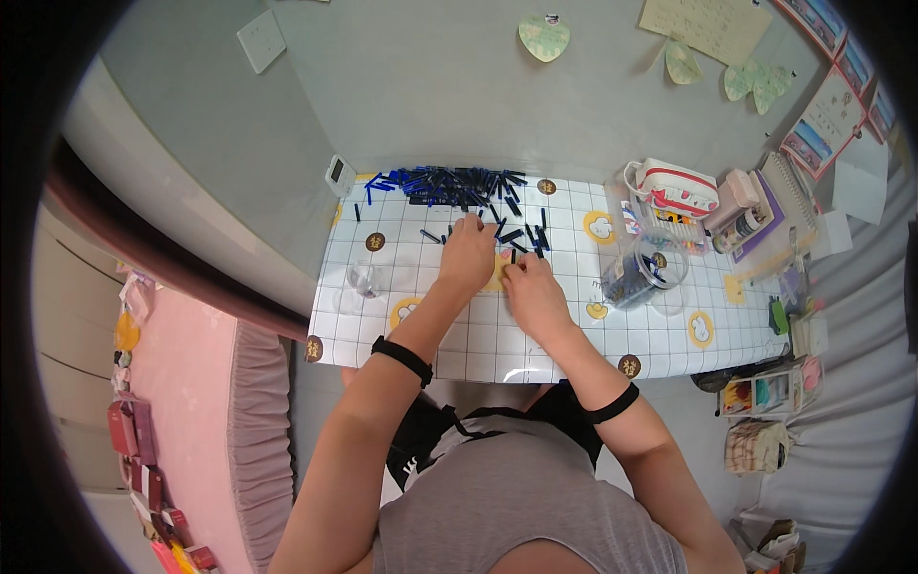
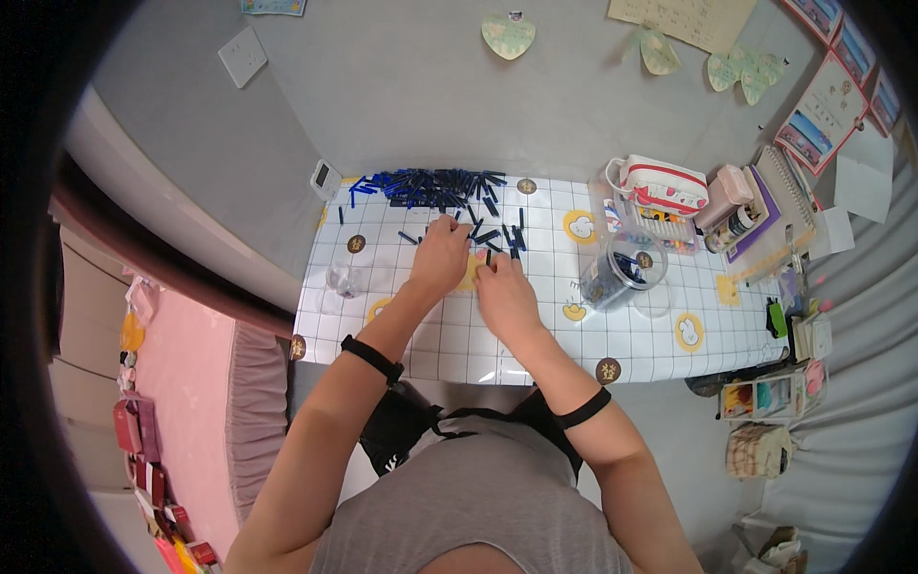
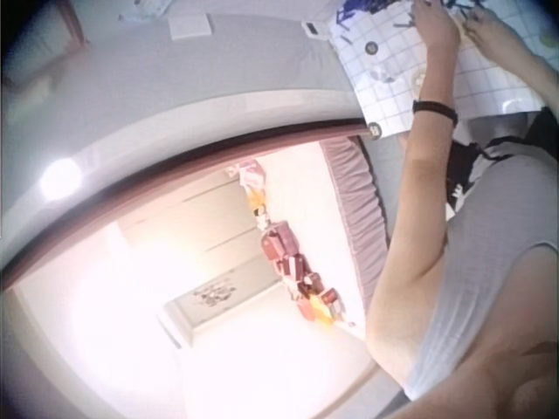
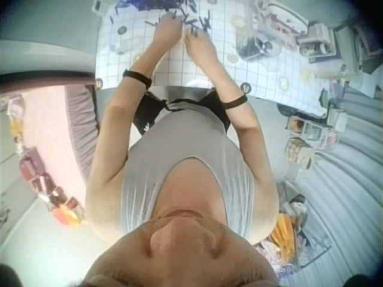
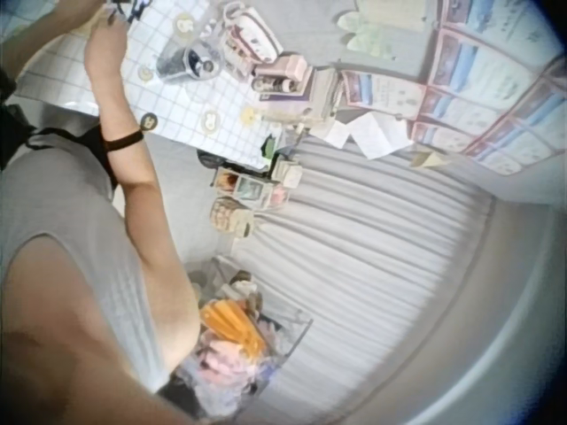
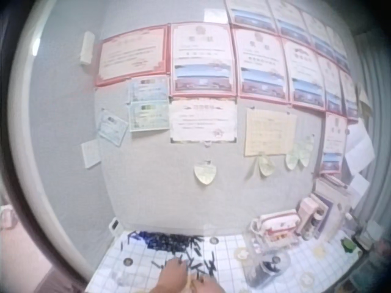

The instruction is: The person assembles small pens by hand, inserting the internal components into the blue pen barrels and securing them with black end caps one by one on a table.

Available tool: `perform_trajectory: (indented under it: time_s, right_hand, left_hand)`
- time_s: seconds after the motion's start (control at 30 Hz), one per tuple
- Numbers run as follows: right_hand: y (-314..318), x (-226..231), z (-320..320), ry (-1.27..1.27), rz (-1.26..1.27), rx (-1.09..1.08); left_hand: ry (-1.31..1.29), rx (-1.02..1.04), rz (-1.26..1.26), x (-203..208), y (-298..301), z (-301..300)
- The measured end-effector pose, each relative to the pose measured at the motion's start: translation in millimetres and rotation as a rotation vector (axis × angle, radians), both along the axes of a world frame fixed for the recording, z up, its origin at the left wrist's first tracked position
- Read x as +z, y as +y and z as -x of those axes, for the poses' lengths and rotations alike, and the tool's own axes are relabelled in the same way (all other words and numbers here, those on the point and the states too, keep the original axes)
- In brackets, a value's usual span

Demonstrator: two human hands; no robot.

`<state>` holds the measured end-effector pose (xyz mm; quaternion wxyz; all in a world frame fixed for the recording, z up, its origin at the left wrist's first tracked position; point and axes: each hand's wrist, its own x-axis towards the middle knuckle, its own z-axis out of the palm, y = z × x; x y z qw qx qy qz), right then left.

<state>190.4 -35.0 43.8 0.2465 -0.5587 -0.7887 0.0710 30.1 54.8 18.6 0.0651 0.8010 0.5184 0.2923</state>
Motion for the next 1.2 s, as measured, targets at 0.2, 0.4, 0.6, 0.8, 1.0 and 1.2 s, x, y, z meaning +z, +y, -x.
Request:
perform_trajectory:
  time_s: [0.2,0.4,0.6,0.8,1.0,1.2]
  right_hand:
    - [12,-4,-18,-0.053,-0.028,-0.07]
    - [28,12,-26,-0.006,-0.043,-0.087]
    - [68,11,-23,-0.111,-0.083,-0.121]
    - [84,19,-4,-0.234,0.034,-0.207]
    - [103,12,-9,-0.198,0.069,-0.118]
    - [120,14,-9,-0.118,0.183,-0.063]
  left_hand:
    - [0.035,0.01,0.035,2,7,-8]
    - [0.015,0.009,0.075,7,7,-3]
    - [0.099,-0.006,0.171,15,-4,3]
    - [-0.064,0.033,0.204,25,-32,13]
    - [-0.111,0.021,0.16,22,-43,26]
    - [-0.137,0.023,0.143,15,-46,37]
